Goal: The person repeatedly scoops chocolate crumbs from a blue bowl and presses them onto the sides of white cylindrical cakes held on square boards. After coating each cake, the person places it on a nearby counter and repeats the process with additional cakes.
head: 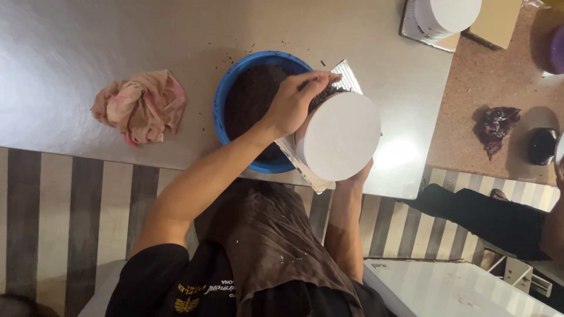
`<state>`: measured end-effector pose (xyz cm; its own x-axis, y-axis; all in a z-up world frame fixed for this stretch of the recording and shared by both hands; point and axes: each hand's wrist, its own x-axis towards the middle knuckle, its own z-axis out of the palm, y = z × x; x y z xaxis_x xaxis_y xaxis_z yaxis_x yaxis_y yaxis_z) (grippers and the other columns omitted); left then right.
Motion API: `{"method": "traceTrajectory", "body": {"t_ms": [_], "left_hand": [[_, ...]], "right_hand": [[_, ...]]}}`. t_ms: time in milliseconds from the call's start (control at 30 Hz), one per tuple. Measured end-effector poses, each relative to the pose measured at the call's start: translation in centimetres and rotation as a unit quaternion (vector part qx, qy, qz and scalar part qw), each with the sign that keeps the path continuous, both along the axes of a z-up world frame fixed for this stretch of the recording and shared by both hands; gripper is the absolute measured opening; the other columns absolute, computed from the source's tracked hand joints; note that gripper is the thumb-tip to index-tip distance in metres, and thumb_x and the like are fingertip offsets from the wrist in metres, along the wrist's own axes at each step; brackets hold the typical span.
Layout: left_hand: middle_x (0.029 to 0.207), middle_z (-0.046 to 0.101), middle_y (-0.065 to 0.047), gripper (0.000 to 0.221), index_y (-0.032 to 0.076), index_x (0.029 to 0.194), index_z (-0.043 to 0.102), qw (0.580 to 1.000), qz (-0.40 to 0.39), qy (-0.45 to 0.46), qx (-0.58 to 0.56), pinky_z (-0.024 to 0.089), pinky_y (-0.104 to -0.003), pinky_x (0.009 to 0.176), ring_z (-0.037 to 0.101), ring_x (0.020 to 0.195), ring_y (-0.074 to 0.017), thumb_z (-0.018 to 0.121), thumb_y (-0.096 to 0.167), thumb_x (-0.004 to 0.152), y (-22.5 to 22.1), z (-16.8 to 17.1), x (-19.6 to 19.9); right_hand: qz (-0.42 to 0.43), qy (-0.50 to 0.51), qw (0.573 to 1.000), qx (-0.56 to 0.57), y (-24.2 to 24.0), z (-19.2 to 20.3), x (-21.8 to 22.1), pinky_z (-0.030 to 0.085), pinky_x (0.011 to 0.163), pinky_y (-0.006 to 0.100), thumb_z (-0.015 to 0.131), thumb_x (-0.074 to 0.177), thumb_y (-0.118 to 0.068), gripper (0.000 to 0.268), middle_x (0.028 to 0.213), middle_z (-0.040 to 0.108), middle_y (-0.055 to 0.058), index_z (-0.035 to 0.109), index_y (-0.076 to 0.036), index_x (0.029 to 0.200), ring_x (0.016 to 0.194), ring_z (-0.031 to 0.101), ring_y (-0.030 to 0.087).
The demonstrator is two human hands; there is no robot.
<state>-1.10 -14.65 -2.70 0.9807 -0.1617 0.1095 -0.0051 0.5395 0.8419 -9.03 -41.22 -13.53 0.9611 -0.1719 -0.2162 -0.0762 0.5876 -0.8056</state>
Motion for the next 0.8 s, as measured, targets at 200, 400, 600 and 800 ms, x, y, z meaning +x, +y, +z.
{"method": "traceTrajectory", "body": {"t_ms": [200,400,600,800], "left_hand": [[0.167,0.036,-0.025,0.077,-0.005,0.16,0.032,0.98,0.055,-0.084,0.173,0.028,-0.038,0.129,0.034,0.158,-0.0314,0.029,0.057,0.114,-0.3,0.7,-4.3],[0.179,0.0,-0.018,0.084,0.0,0.169,0.002,0.957,0.18,-0.173,0.148,0.009,-0.04,0.137,0.003,0.165,-0.0294,0.021,0.062,0.115,-1.6,-1.3,-5.5],[0.164,0.039,-0.015,0.051,0.003,0.158,0.042,0.924,0.302,-0.15,0.18,0.029,-0.04,0.133,0.038,0.155,-0.0298,0.047,0.033,0.116,2.3,-3.2,-5.3],[0.159,0.041,-0.022,0.063,0.004,0.147,0.05,0.812,0.318,-0.148,0.467,0.036,-0.05,0.126,0.042,0.148,-0.0421,0.056,-0.013,0.086,4.4,-4.4,-6.3]], "right_hand": [[-0.001,-0.019,1.0,0.0,3.3,3.9,1.1,0.055,0.108,0.045,0.039,0.108,-0.03,0.055,0.147,0.055,0.019,0.04,0.001,0.153,0.131,0.06,0.034],[0.033,-0.064,0.995,0.064,6.5,6.2,2.7,0.044,0.121,0.05,0.031,0.11,-0.05,0.066,0.16,0.044,0.014,0.034,-0.006,0.159,0.146,0.047,0.035],[0.074,-0.098,0.991,0.056,5.4,5.8,5.1,0.042,0.123,0.052,0.031,0.109,-0.054,0.069,0.161,0.044,0.013,0.034,-0.008,0.16,0.149,0.045,0.036],[0.11,-0.159,0.98,-0.056,3.2,8.2,8.5,0.05,0.12,0.05,0.034,0.109,-0.058,0.072,0.158,0.049,0.016,0.038,-0.005,0.158,0.145,0.052,0.035]]}}
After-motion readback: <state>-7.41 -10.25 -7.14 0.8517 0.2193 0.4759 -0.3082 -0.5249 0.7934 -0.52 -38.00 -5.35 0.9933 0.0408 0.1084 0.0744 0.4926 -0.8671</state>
